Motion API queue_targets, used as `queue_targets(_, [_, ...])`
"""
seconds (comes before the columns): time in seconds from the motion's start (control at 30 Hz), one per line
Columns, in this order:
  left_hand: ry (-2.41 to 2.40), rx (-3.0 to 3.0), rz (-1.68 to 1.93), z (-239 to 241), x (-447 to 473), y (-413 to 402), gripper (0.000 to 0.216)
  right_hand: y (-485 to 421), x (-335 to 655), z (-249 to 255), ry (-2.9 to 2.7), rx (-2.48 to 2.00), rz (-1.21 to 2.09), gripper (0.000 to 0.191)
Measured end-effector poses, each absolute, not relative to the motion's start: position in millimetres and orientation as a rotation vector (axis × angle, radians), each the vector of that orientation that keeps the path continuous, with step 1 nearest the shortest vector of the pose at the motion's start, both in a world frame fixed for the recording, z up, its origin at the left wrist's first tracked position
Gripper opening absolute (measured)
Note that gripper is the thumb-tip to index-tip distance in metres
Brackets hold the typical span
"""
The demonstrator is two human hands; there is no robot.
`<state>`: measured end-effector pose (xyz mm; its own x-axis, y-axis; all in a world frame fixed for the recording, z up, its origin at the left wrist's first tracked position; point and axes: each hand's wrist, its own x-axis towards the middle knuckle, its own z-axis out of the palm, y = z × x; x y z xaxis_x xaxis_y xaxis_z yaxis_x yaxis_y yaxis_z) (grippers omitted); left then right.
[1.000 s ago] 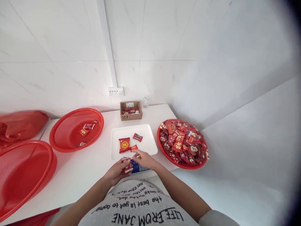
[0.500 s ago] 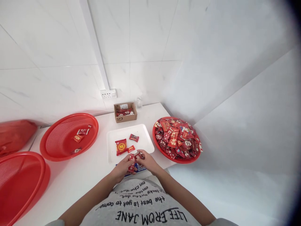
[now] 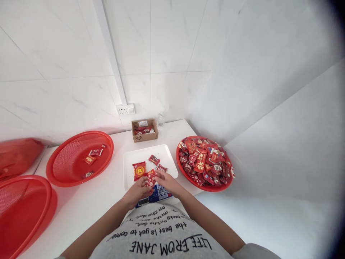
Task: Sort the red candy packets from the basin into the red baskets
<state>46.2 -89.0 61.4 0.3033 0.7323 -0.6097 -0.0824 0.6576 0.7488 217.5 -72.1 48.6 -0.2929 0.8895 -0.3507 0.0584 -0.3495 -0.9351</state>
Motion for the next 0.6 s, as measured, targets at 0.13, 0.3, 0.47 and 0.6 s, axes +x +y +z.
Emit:
queue_targets(0.13, [1.170, 1.126, 0.511, 56.9, 62.2, -82.1, 0.038, -82.9, 214.9, 48.6, -0.971, -1.151, 1.999, 0.044])
queue_targets(0.3, [1.356, 1.880, 0.430, 41.7, 56.1, -61.0, 0.044, -77.5, 239.1, 34.7, -0.626, -1.256, 1.860, 0.033])
queue_targets(0.47, [1.436, 2.381, 0.351, 11.9, 25.2, -22.0, 0.066, -79.7, 267.3, 29.6, -0.305, -1.223, 1.806, 0.028])
queue_targets(0.6, [1.598, 2.332, 0.262, -4.6, 29.1, -8.4, 0.074, -88.4, 270.6, 28.2, -0.254, -1.247, 1.795, 0.028])
